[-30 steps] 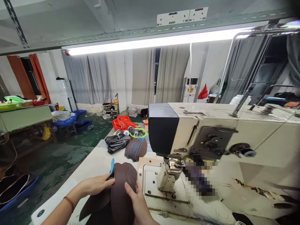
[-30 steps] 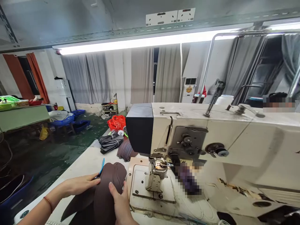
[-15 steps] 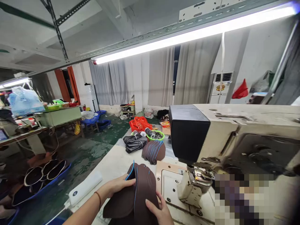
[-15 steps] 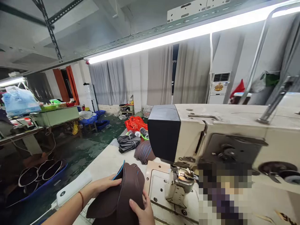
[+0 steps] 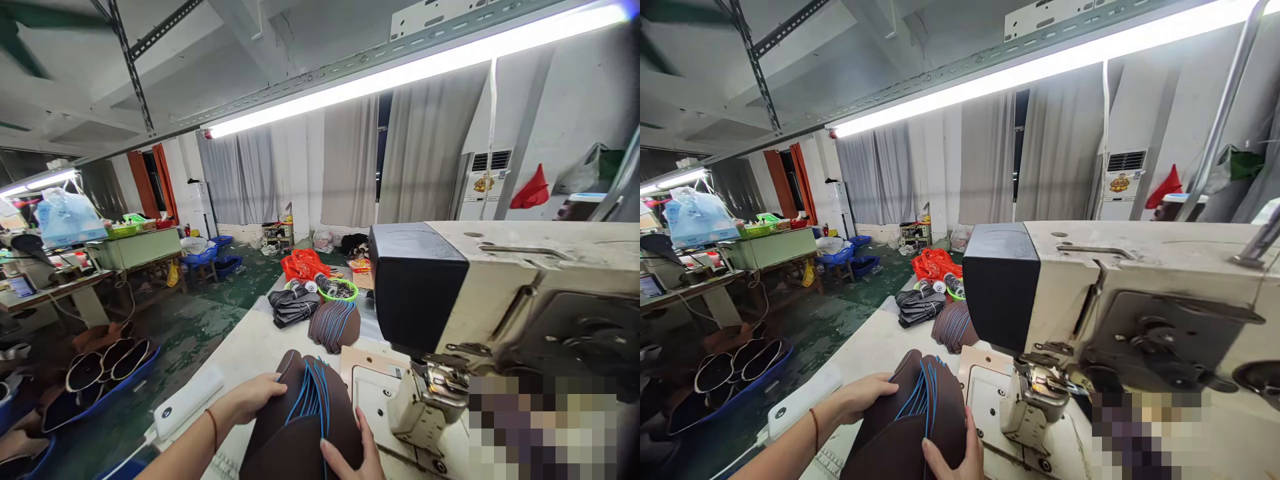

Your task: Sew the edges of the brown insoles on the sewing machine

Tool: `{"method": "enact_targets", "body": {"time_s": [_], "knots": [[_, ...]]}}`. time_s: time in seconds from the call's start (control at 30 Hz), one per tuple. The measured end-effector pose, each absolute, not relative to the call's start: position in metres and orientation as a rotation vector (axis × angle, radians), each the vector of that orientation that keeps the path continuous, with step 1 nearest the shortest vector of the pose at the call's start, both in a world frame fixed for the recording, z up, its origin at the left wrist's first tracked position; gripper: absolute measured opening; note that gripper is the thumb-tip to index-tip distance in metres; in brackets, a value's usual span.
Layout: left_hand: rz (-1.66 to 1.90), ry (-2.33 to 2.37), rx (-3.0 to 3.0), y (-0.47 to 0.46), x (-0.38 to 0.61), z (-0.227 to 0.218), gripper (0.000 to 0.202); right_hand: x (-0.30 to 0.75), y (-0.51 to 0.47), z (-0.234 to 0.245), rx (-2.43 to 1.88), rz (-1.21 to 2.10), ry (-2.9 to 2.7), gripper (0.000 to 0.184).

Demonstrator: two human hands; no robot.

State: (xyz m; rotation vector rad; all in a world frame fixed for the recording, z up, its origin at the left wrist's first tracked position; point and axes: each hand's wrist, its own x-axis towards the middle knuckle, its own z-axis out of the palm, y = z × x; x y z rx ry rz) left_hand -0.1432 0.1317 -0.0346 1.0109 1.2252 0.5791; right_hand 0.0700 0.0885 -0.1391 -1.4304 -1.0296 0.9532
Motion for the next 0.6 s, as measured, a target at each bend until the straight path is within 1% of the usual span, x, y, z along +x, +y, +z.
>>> {"method": "enact_targets", "body": {"time_s": [0.13,0.27,0.37,0.47,0.6], "knots": [[0.578,1.203,0.949,0.136,-0.145,-0.036,0.029,0.079,0.095,-0.137,-1.504,1.030,-0.971,0.098],[0.548,1.149,0.958,0.131,-0.134,-0.029,0.032,0.082,0.095,-0.132,-1.543,0.995,-0.996,0.101],[0.515,1.125,1.072,0.122,-0.121,-0.018,0.035,0.085,0.096,-0.131,-1.514,1.005,-1.038,0.103],[0.520,1.119,1.265,0.114,-0.110,-0.012,0.041,0.089,0.098,-0.131,-1.464,1.102,-0.940,0.094],[0.462,1.176,1.456,0.110,-0.102,-0.014,0.057,0.096,0.099,-0.135,-1.431,1.186,-0.786,0.072]]}}
